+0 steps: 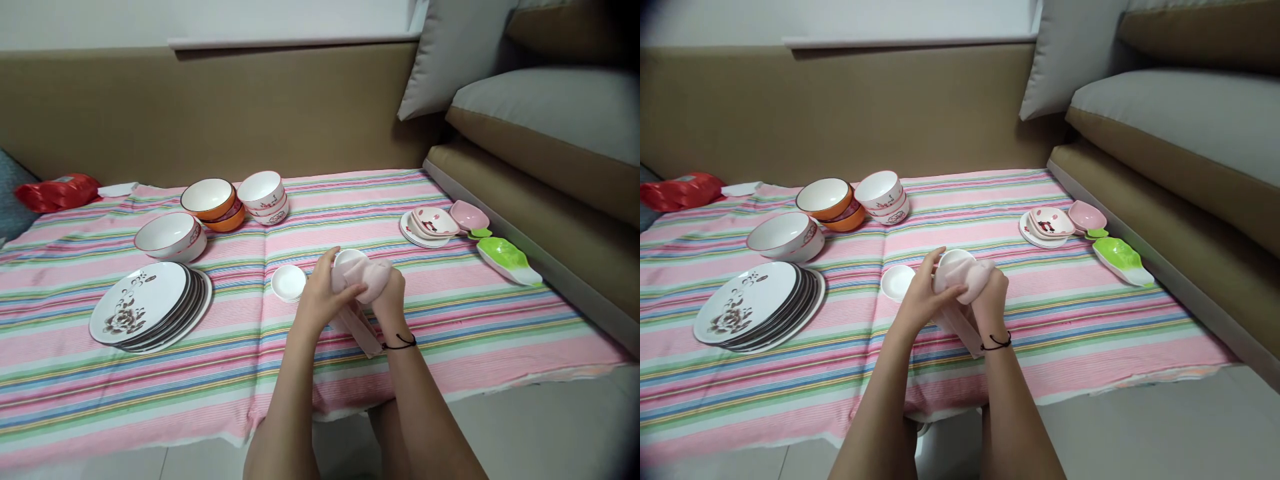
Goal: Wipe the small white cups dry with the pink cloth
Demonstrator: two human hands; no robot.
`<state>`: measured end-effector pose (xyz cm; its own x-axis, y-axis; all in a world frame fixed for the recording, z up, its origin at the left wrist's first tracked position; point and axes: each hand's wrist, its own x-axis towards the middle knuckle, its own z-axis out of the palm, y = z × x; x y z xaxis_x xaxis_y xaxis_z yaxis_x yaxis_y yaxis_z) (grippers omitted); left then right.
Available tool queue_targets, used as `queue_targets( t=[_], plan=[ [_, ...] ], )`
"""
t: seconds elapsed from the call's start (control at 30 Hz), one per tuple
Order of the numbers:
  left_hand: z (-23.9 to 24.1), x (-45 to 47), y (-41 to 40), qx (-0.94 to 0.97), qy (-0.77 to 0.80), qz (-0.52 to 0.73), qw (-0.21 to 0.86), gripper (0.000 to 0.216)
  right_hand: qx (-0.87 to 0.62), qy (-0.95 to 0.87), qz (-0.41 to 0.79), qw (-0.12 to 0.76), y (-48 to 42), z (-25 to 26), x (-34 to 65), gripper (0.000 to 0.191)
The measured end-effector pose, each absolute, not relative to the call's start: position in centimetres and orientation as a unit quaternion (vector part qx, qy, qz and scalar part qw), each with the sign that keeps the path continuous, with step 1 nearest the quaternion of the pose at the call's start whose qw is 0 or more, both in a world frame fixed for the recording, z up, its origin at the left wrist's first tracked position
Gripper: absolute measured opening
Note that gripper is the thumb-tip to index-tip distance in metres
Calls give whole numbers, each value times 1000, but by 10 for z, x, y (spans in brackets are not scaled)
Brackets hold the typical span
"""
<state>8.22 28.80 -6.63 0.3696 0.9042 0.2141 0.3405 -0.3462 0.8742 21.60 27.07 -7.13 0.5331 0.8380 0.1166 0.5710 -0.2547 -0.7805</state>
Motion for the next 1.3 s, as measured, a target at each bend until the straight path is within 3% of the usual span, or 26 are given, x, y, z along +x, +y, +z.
queue_targets(
  t=[0.1,0.27,0.47,0.67,0.77,1.0,1.1,1.2,1.3],
  plan=[
    [-69,81,289,756,412,366,352,74,-762,-459,176,421,271,-75,217,26],
    [-65,78,289,794,382,350,318,62,-724,-456,160,492,269,-82,212,21],
    [-64,79,282,810,339,319,357,78,-730,-486,94,472,267,-83,212,23],
    [-66,80,286,748,381,393,375,21,-696,-512,167,475,269,-83,214,11],
    [-66,78,289,677,421,432,422,10,-670,-498,225,503,269,-81,211,14],
    [-70,75,294,562,507,490,432,19,-627,-435,404,504,266,-79,199,29],
    [-71,74,297,524,520,517,434,23,-633,-431,398,505,266,-80,196,29],
    [-68,73,298,450,518,522,507,30,-640,-392,386,537,267,-81,196,27],
    [-64,74,294,406,472,513,592,37,-566,-324,457,605,269,-81,198,26]
  ],
)
